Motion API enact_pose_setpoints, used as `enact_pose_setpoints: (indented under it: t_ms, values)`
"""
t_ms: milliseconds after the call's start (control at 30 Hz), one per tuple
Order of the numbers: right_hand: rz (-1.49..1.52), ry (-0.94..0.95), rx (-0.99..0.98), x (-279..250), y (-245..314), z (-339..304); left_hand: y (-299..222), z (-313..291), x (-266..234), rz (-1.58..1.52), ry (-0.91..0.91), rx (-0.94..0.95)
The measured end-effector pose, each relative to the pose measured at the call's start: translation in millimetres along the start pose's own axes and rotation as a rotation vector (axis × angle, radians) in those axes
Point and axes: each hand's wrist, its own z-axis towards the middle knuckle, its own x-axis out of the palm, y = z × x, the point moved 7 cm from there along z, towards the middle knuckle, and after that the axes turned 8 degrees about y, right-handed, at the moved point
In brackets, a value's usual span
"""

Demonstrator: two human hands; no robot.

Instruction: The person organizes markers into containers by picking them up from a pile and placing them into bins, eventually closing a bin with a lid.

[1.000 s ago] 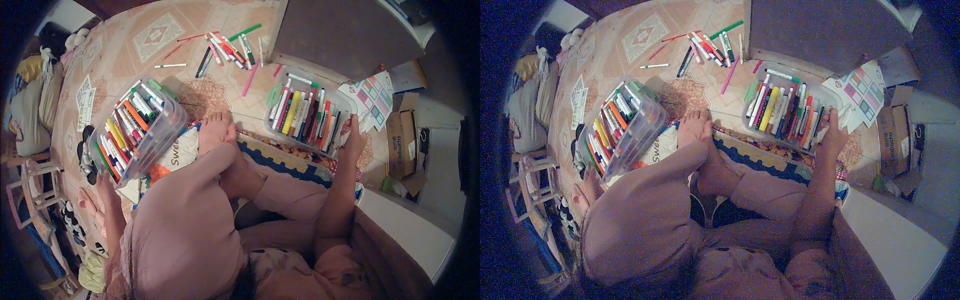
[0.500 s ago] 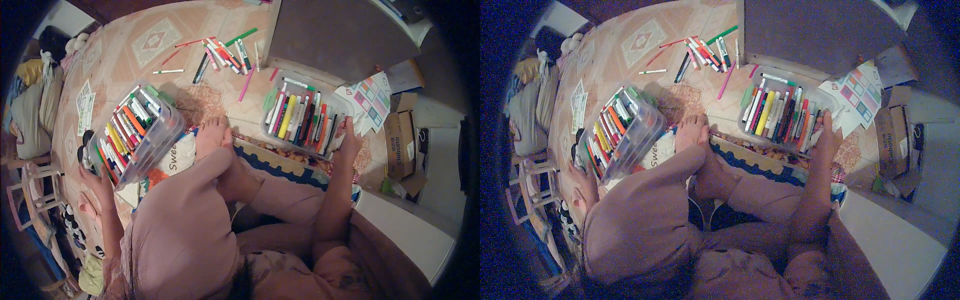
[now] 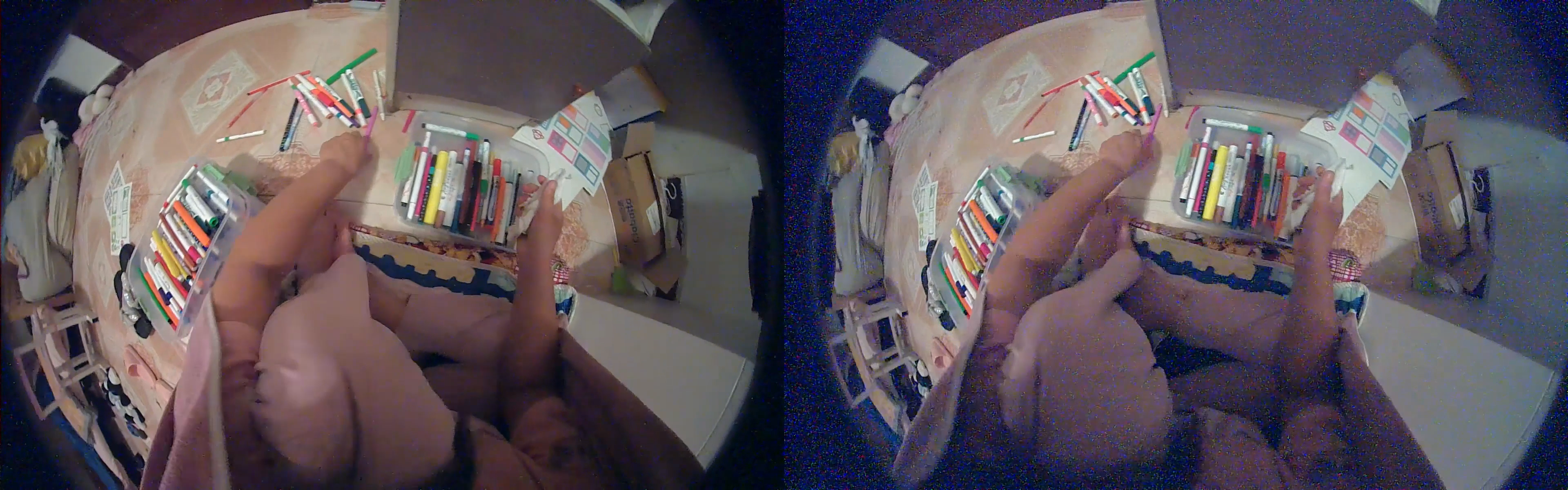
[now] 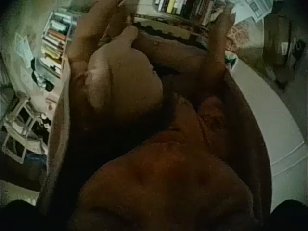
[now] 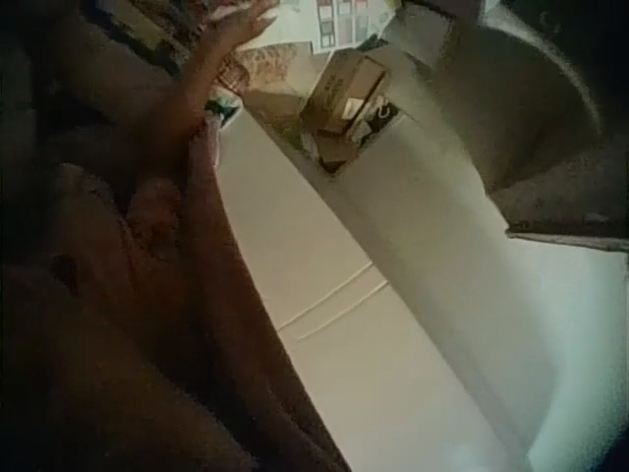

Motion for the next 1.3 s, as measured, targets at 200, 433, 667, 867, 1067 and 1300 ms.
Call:
enact_pose_setpoints:
  t_ms: [200,433,667,867,1067,1300]
  values:
    - [0.102,0.059,0.062,-1.1,-6.3,1.2,30.9,32.9,63.4,0.069,-0.031,0.056]
    - [0.49,0.126,0.2,5.3,-31.9,-3.8,-17.1,-77.5,7.0,-0.893,-0.026,0.165]
    - [0.654,0.206,0.215,48.8,-15.6,-28.1,-137.1,-124.3,19.6,-0.69,0.351,0.549]
    - [0.361,-0.002,0.06,18.7,3.9,-30.6,-169.6,-140.9,36.0,-0.615,0.39,0.739]
    - [0.506,0.056,0.077,24.5,2.0,-29.7,-164.1,-143.9,45.6,-0.766,0.541,0.6]
    - [0.492,0.255,0.247,51.4,-2.2,-40.4,-171.7,-156.0,63.3,-1.355,0.962,0.412]
